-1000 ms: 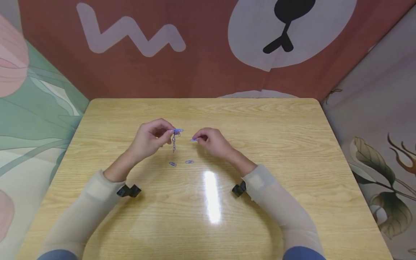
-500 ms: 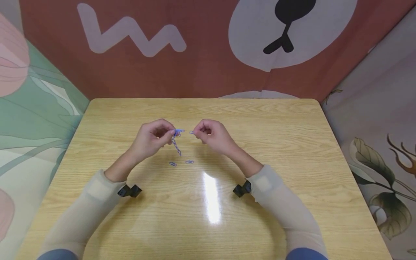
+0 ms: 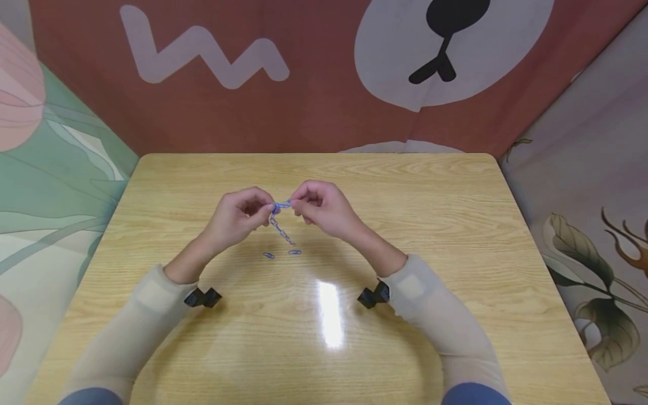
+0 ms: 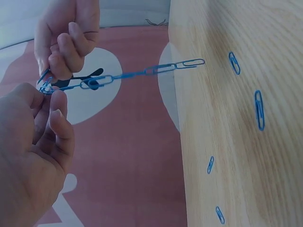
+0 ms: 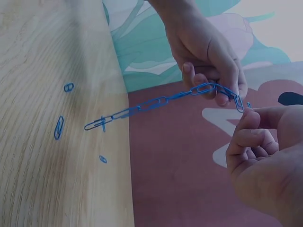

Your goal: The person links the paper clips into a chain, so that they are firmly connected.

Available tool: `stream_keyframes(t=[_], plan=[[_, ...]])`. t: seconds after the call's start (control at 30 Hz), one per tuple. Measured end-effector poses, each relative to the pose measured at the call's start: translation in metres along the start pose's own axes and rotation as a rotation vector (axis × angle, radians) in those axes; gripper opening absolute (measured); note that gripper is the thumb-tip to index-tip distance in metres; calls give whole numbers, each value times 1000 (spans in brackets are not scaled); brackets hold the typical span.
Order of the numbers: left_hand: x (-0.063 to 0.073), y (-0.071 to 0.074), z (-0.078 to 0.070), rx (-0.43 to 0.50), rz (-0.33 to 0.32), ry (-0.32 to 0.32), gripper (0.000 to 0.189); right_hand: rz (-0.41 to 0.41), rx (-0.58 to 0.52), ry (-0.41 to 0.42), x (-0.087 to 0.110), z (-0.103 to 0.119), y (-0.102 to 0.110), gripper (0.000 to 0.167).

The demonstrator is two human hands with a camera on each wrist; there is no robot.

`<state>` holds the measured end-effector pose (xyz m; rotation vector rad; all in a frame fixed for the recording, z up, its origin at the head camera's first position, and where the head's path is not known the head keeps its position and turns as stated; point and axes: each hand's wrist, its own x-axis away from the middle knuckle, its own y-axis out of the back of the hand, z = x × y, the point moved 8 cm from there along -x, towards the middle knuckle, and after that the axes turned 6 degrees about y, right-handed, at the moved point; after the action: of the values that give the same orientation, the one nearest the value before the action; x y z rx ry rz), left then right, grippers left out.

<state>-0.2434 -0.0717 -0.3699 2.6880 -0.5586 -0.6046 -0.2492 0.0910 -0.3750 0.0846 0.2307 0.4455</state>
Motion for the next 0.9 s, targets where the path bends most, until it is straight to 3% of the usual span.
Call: stream_keyframes(t=[0.57,0.77,0.9], plan=[[2,-2,-6,-50,7,-48,9,29,28,-50,-4,0,-10,6],[2,5,-12,-43,-52,-94,9,22,98,-73,-5,-4,-6,8],[1,6,-12,-36,-41,-85,9,-9,50,-66,-4,-4,2,8]])
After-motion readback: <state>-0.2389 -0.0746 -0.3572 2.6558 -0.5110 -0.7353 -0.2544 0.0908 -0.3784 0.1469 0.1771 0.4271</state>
